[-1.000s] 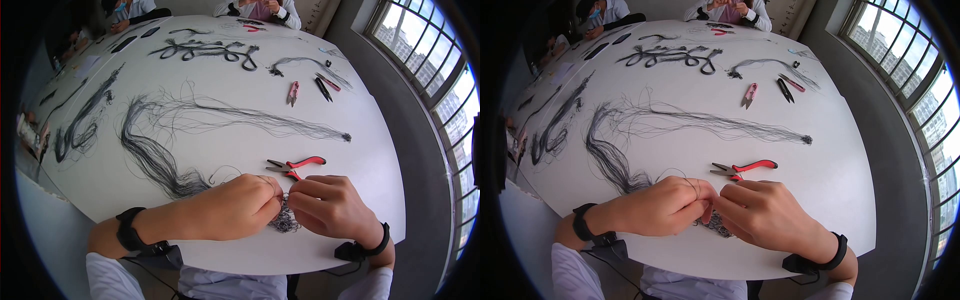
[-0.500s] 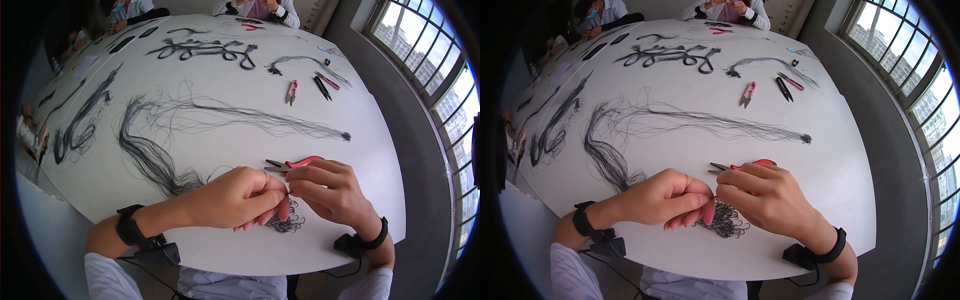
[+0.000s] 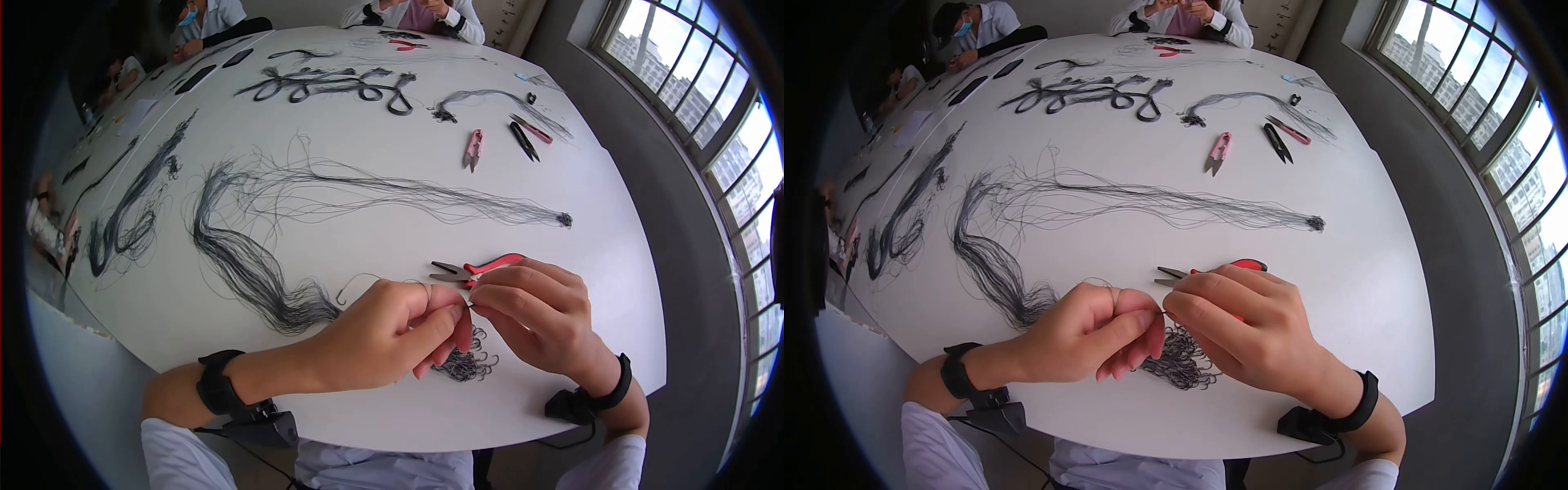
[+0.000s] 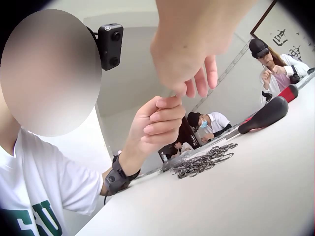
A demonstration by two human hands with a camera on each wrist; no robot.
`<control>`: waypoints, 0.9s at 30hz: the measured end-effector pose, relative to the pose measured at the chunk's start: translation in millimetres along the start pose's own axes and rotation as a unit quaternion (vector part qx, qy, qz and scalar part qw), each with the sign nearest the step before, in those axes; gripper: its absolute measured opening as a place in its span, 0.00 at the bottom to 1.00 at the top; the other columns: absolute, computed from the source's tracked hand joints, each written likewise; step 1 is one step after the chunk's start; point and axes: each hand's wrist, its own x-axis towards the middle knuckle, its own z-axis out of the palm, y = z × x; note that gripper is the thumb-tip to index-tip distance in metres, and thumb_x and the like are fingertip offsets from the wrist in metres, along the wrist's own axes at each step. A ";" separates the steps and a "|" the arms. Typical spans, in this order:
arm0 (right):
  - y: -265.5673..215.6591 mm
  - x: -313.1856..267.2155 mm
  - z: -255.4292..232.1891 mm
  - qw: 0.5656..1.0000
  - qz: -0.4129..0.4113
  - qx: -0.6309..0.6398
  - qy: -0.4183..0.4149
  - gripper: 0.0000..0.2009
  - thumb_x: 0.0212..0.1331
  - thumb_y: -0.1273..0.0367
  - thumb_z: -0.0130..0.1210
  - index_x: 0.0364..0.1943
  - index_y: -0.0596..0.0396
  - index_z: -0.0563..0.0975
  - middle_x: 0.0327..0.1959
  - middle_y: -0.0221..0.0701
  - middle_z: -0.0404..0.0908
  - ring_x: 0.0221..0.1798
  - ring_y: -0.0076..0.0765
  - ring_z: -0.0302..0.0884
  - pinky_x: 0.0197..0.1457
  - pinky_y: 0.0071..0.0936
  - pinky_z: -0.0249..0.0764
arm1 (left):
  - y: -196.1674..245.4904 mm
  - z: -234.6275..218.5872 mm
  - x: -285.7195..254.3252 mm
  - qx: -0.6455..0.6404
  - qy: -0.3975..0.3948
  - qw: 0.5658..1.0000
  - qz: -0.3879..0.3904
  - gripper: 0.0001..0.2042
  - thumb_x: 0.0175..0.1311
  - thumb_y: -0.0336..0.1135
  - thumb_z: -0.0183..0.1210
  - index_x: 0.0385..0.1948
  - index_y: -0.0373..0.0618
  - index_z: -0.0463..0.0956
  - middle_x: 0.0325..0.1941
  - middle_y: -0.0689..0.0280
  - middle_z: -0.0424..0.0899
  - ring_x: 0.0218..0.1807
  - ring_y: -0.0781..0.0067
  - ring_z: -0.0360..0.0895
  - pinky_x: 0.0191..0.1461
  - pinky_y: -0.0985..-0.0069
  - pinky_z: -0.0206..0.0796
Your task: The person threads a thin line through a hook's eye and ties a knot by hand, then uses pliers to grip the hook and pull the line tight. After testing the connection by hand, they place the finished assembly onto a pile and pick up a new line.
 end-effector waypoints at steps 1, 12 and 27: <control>0.1 -0.2 -0.1 1.000 0.000 0.000 0.000 0.12 0.37 0.77 0.61 0.30 0.56 0.75 0.29 0.30 0.77 0.25 0.32 0.74 0.23 0.24 0.70 | -0.3 0.0 -0.1 0.001 -0.010 1.000 -0.003 0.13 0.69 0.34 0.40 0.30 0.39 0.73 0.21 0.71 0.73 0.21 0.87 0.69 0.22 0.88 0.62; 2.7 -2.3 -0.5 1.000 -0.001 -0.016 -0.014 0.12 0.34 0.78 0.60 0.29 0.55 0.75 0.28 0.28 0.77 0.27 0.31 0.74 0.26 0.25 0.70 | 2.1 -1.2 3.7 0.141 0.038 0.988 0.041 0.10 0.67 0.29 0.42 0.36 0.35 0.73 0.30 0.67 0.78 0.34 0.82 0.77 0.24 0.85 0.70; 4.7 -1.2 0.7 0.999 0.027 0.046 -0.005 0.10 0.39 0.80 0.59 0.30 0.58 0.75 0.28 0.32 0.77 0.28 0.35 0.75 0.28 0.26 0.71 | 1.0 -5.9 6.6 -0.048 -0.003 0.998 -0.046 0.12 0.67 0.32 0.44 0.32 0.33 0.75 0.24 0.66 0.76 0.22 0.81 0.74 0.20 0.85 0.68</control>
